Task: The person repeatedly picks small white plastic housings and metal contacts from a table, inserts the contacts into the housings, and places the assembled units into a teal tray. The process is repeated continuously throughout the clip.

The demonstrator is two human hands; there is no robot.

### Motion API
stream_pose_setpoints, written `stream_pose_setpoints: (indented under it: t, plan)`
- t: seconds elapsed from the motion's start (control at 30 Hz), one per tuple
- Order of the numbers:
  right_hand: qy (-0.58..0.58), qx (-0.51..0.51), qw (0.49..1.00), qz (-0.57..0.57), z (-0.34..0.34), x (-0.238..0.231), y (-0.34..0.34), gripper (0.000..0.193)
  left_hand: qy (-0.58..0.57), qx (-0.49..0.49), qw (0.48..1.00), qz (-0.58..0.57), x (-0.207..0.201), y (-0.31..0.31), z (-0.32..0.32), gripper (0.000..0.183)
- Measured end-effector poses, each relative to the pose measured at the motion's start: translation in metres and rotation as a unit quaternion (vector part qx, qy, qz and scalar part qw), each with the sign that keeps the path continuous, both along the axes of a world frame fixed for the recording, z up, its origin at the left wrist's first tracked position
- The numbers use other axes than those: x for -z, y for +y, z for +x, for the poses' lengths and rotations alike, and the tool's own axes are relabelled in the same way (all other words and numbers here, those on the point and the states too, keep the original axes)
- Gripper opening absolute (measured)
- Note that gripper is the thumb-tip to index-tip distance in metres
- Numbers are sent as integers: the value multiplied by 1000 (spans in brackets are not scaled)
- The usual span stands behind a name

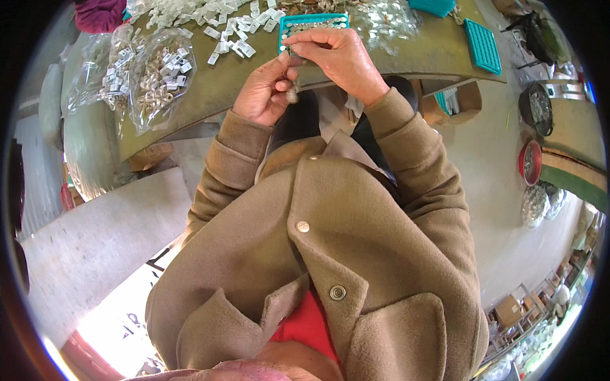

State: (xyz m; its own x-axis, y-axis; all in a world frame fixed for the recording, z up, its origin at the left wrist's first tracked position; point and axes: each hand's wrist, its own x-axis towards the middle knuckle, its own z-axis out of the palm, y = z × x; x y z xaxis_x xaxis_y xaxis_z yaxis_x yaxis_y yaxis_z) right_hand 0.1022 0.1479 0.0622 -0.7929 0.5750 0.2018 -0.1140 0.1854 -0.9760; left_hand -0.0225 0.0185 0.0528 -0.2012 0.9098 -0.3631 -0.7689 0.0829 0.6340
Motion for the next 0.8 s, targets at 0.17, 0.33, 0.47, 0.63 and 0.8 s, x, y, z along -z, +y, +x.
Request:
stream_pose_setpoints:
  t: [0.17,0.33,0.47,0.63,0.8]
  plan:
    - [13,19,999,-35,9,10,-6,21,-51,25,998,-3,4,-5,0,19]
    - [30,116,991,-59,4,21,-19,14,81,-51,994,-53,3,-5,10,10]
    - [13,74,983,-167,7,24,-24,11,255,-110,961,-15,9,-2,28,9]
    - [13,6,935,-355,11,28,-20,6,345,-132,929,9,15,-2,29,8]
    - [28,-37,910,-412,11,27,-20,4,374,-65,925,-22,16,-4,18,7]
